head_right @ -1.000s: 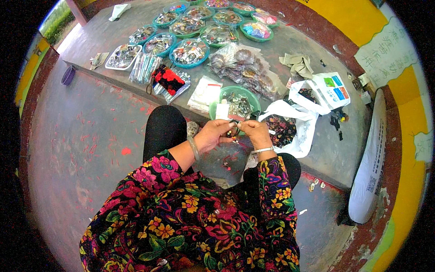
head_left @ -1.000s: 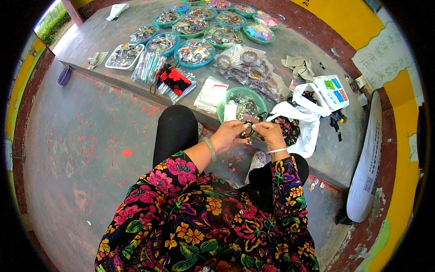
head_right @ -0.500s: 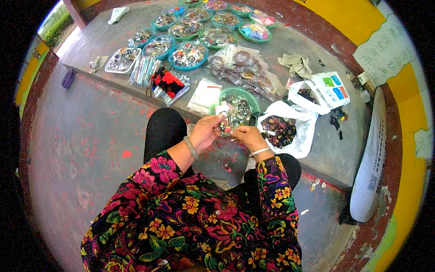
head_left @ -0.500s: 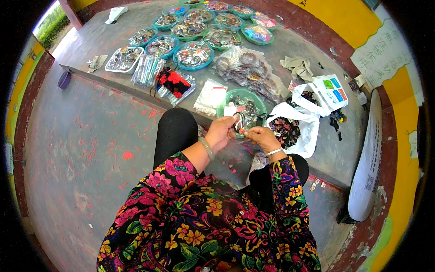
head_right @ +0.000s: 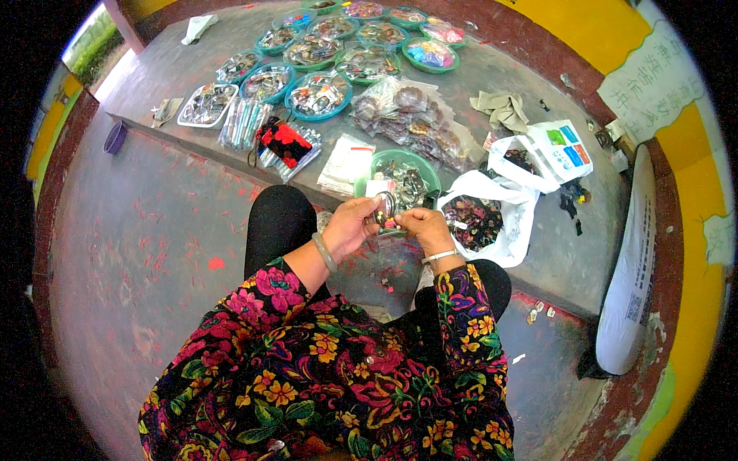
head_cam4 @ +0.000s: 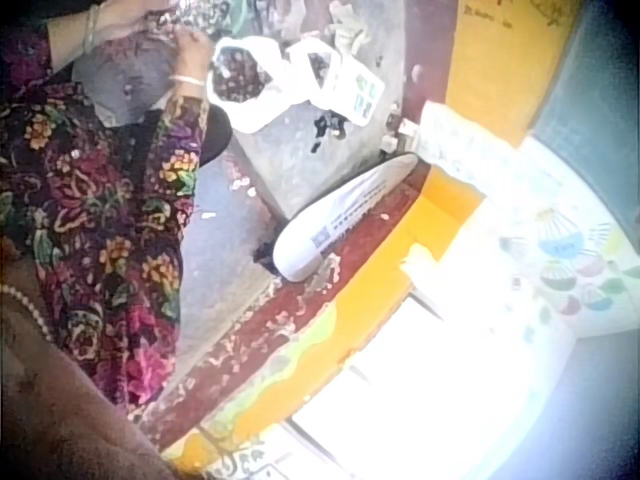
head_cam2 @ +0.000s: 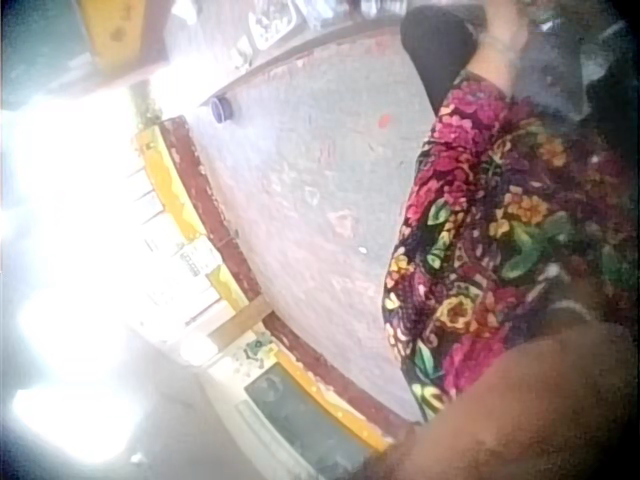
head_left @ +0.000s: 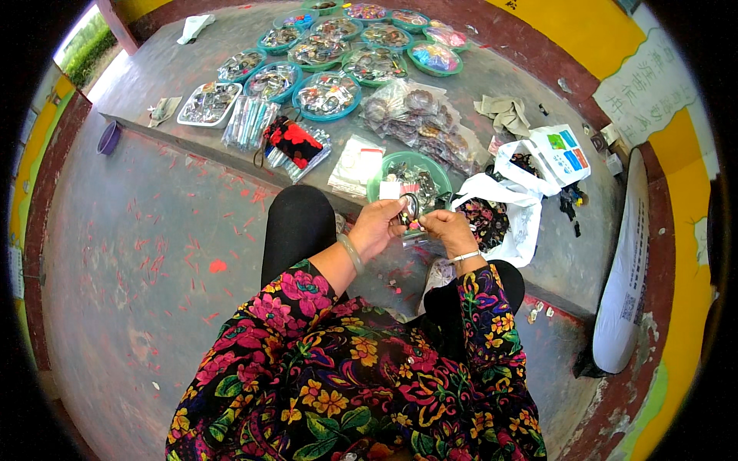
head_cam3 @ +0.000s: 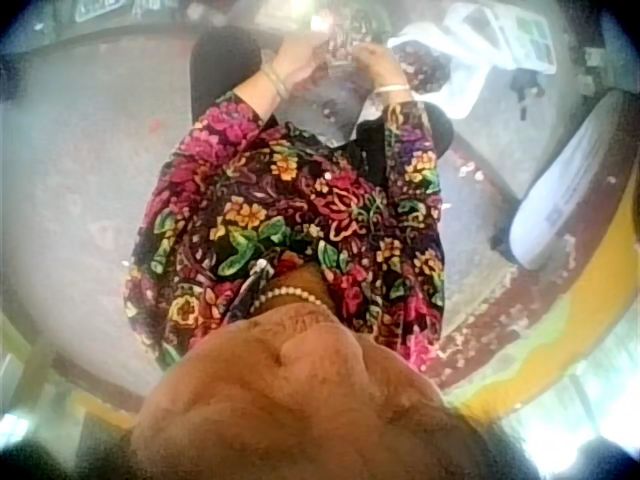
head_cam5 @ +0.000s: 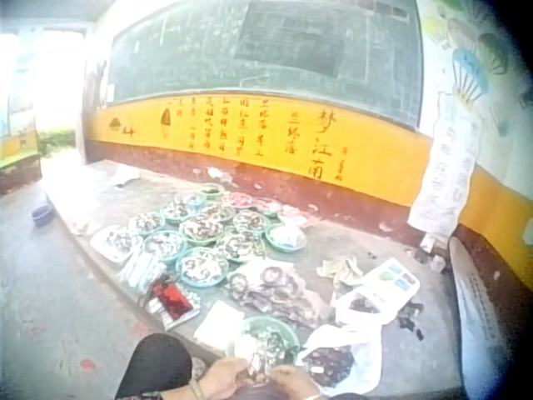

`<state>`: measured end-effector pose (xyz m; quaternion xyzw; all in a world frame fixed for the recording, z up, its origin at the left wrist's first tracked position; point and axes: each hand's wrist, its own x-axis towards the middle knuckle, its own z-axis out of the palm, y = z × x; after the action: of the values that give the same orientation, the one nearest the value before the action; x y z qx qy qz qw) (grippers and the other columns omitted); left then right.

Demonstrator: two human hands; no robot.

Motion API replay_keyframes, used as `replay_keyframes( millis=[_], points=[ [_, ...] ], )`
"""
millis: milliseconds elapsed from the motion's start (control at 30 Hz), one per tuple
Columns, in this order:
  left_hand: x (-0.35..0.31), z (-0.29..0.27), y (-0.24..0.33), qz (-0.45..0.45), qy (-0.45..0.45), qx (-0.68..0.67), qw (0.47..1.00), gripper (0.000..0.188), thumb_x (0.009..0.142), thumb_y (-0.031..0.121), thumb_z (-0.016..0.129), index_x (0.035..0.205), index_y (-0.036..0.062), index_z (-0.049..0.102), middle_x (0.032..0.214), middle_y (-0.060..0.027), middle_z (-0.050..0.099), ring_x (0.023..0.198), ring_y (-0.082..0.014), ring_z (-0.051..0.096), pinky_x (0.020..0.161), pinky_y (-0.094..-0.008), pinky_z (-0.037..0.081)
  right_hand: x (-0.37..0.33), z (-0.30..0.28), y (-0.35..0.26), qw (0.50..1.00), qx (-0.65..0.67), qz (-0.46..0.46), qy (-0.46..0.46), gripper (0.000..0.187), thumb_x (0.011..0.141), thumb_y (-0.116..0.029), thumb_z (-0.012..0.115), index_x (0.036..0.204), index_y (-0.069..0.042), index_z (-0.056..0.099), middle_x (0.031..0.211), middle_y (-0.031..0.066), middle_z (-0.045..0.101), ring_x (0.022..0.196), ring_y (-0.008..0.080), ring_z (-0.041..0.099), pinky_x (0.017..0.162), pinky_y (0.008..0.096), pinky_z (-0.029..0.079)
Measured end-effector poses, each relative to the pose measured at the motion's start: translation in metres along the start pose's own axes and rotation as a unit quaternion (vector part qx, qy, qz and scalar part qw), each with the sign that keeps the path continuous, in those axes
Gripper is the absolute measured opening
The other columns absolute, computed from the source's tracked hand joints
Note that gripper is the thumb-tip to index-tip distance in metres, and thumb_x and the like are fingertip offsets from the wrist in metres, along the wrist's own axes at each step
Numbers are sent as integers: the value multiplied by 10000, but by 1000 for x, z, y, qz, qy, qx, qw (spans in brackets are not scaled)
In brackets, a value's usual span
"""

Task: The person sits on the floor and assembles small keychains by hand. They pick up metal rings and small decorative charms, link them together, and place the finished items into a green plastic bowl. The workspace is cluttered with various components and pre-packaged items.

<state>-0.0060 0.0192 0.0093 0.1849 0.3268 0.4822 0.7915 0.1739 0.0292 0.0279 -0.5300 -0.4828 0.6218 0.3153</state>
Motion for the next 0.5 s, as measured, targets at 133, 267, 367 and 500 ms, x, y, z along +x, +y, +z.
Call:
replay_keyframes(
  millis=[133,267,367,500],
  points=[
    [-2,8,1,16,26,-30,999,206,875,187,508,914,-10,556,832,-67,590,652,-127,588,567,-200,532,-1,4,-2,997,-4,-74,29,116,768,-113,641,743,0,651,619,-27,568,558,42,463,525,193,372],
    [-4,10,4,33,4,-65,997,200,885,169,485,923,-17,549,839,-79,588,688,-140,601,593,-206,544,5,4,7,991,16,-119,52,135,780,-112,627,704,-1,626,623,-20,570,571,44,472,539,191,383],
    [-3,8,4,41,-5,-85,995,199,890,158,471,926,-22,546,837,-87,588,703,-149,605,602,-211,548,7,9,8,988,42,-135,63,153,788,-120,617,696,2,611,644,-17,575,589,45,479,544,191,385],
    [0,4,3,50,16,-75,996,199,889,151,468,922,-31,543,837,-93,585,703,-162,606,620,-225,555,8,8,7,991,18,-124,51,149,795,-124,607,725,8,610,670,-12,580,611,44,482,551,191,387]
  ],
)
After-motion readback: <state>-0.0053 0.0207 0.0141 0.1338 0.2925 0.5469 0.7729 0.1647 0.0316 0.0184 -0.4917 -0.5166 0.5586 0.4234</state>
